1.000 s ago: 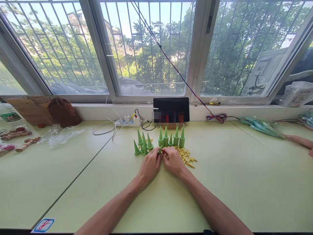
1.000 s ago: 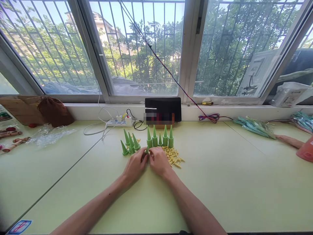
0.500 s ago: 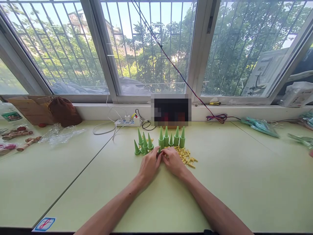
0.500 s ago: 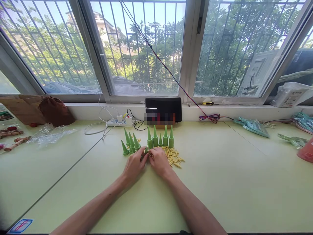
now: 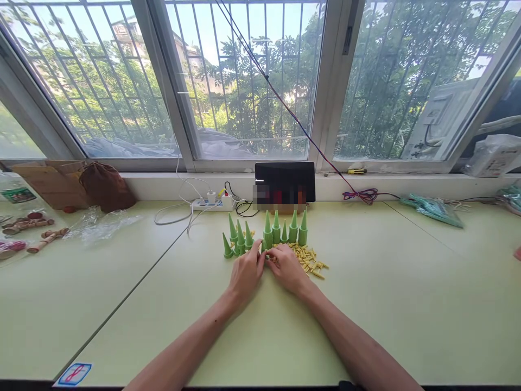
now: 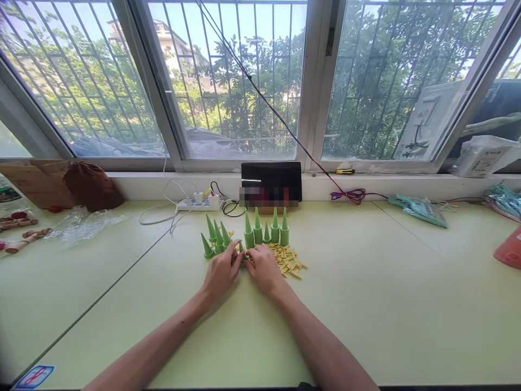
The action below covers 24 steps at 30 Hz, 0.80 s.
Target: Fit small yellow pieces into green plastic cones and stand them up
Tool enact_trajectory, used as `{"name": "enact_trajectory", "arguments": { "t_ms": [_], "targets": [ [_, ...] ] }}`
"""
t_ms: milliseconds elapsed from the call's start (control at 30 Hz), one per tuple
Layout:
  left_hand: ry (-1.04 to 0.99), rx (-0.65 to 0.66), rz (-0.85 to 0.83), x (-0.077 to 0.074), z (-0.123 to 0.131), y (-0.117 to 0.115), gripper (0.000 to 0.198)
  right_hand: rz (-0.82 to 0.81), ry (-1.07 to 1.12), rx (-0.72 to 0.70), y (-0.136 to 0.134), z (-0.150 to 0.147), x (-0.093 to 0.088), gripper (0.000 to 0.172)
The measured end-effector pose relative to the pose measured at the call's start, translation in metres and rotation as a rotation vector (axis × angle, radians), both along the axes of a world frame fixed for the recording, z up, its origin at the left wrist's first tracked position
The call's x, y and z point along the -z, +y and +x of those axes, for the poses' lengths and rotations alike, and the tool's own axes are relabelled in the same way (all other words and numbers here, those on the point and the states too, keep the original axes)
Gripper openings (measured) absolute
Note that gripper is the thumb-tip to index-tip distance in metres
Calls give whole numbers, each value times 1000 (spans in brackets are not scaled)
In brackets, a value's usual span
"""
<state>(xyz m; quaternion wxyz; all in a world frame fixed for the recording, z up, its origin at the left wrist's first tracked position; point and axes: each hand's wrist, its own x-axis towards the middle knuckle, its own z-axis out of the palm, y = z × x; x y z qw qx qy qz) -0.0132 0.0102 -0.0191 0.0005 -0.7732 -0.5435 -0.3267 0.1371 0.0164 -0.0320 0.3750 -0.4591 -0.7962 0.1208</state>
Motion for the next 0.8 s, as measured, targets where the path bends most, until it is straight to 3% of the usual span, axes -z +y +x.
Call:
{"name": "enact_trajectory", "arguments": {
  "t_ms": [333,533,800],
  "targets": [
    [-118,53,68,2,1,-2,40,5,-17,-7,-1,1,-1,11],
    [-77,36,42,-1,2,-6,4,-16,-23,-39,-4,0,-3,17],
    [91,-7,-147,-7,5,-11,19,-15,-41,-58,-3,2,0,34]
  ]
}}
